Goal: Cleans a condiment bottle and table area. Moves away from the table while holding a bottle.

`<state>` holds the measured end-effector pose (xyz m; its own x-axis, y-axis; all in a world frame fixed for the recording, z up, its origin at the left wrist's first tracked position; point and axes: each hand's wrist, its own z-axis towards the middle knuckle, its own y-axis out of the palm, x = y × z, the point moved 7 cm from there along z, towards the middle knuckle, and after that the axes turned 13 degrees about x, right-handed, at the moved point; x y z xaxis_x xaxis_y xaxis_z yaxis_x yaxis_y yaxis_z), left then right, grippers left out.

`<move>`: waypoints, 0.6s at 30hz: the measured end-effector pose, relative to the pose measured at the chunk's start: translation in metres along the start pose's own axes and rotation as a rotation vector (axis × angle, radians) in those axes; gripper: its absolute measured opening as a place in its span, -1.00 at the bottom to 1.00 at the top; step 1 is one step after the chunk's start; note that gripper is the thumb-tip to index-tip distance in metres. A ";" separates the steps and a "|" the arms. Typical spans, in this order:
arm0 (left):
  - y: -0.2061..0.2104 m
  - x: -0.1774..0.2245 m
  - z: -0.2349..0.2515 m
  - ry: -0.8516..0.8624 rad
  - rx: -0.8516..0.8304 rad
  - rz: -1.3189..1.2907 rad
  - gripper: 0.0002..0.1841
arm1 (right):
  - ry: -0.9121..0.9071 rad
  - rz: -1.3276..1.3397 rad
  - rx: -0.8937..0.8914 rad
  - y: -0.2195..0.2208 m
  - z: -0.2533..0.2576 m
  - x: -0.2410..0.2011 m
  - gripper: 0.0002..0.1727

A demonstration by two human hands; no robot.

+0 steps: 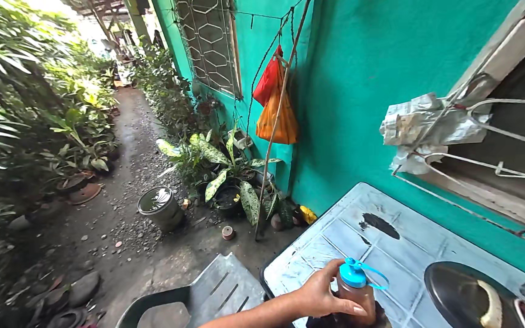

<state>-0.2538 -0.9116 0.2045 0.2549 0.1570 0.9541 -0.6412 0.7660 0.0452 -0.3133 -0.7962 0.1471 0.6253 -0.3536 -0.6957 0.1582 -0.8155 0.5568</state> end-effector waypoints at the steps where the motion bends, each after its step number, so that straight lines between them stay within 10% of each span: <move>1: 0.000 -0.001 0.000 -0.013 0.005 0.002 -0.15 | -0.026 -0.008 0.004 0.000 0.001 -0.002 -0.52; 10: -0.005 -0.011 -0.006 -0.170 0.191 -0.169 -0.39 | -0.484 -0.239 -0.099 -0.016 0.019 -0.009 -0.56; 18: -0.005 0.001 -0.003 0.008 0.066 -0.085 -0.34 | -0.104 -0.105 -0.269 0.021 -0.012 -0.005 -0.57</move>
<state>-0.2476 -0.9134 0.2043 0.3155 0.0984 0.9438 -0.6634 0.7340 0.1452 -0.3041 -0.8060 0.1673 0.5149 -0.3301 -0.7911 0.4233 -0.7046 0.5696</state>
